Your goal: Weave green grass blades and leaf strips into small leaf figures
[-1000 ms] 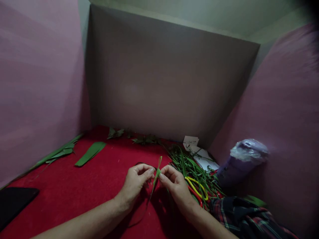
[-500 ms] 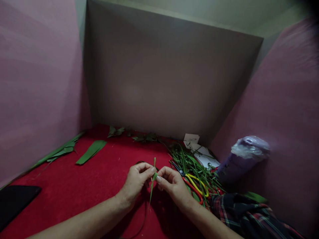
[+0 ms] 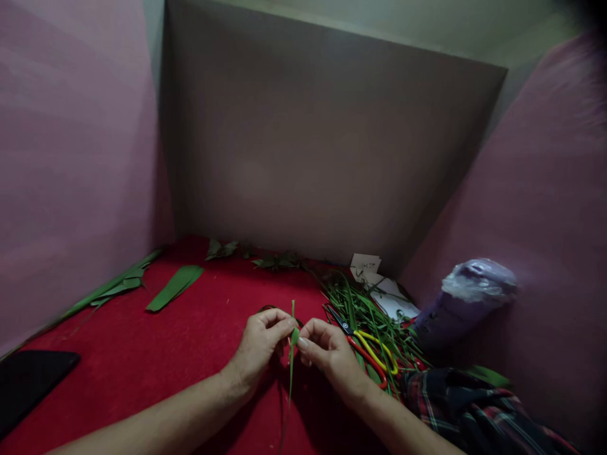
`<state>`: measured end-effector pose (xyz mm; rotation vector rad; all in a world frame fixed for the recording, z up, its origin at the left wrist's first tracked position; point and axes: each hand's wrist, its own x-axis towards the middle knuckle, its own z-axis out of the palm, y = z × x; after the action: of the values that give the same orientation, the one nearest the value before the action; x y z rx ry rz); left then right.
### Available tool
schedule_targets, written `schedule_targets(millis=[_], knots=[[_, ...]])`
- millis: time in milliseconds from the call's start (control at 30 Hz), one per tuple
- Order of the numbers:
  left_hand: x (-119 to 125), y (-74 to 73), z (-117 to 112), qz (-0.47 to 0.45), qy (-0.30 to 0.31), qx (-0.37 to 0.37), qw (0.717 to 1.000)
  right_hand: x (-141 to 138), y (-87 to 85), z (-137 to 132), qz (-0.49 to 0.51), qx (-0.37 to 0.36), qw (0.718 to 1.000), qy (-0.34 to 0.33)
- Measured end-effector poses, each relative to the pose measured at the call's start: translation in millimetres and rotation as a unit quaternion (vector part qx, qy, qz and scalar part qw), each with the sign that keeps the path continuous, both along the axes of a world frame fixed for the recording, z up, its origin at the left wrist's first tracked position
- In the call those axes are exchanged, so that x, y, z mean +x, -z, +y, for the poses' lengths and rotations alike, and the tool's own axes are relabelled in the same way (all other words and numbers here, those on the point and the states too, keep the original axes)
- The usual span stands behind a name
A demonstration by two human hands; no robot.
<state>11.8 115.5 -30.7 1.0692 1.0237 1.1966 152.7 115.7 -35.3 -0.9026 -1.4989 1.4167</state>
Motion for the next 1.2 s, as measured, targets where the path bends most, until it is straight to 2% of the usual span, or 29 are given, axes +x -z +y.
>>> schedule_targets(millis=[100, 233, 500, 900, 1200], knots=[[0.2, 0.6, 0.6, -0.007, 0.012, 0.004, 1.0, 0.2, -2.7, -0.9, 0.01, -0.004, 1.0, 0.0], [2.1, 2.0, 0.4, -0.021, -0.003, 0.007, 1.0, 0.5, -4.7, -0.4, 0.01, -0.001, 1.0, 0.008], [4.7, 4.0, -5.0, 0.032, 0.014, -0.02, 0.999, 0.9, -2.5, 1.5, -0.009, 0.01, 0.999, 0.039], [5.6, -1.1, -7.4, 0.013, 0.016, -0.011, 1.0, 0.1, -0.2, 1.6, -0.03, 0.021, 0.998, 0.041], [7.2, -1.0, -5.6, 0.012, -0.015, -0.018, 1.0, -1.3, 1.5, 0.7, -0.025, 0.014, 0.999, 0.034]])
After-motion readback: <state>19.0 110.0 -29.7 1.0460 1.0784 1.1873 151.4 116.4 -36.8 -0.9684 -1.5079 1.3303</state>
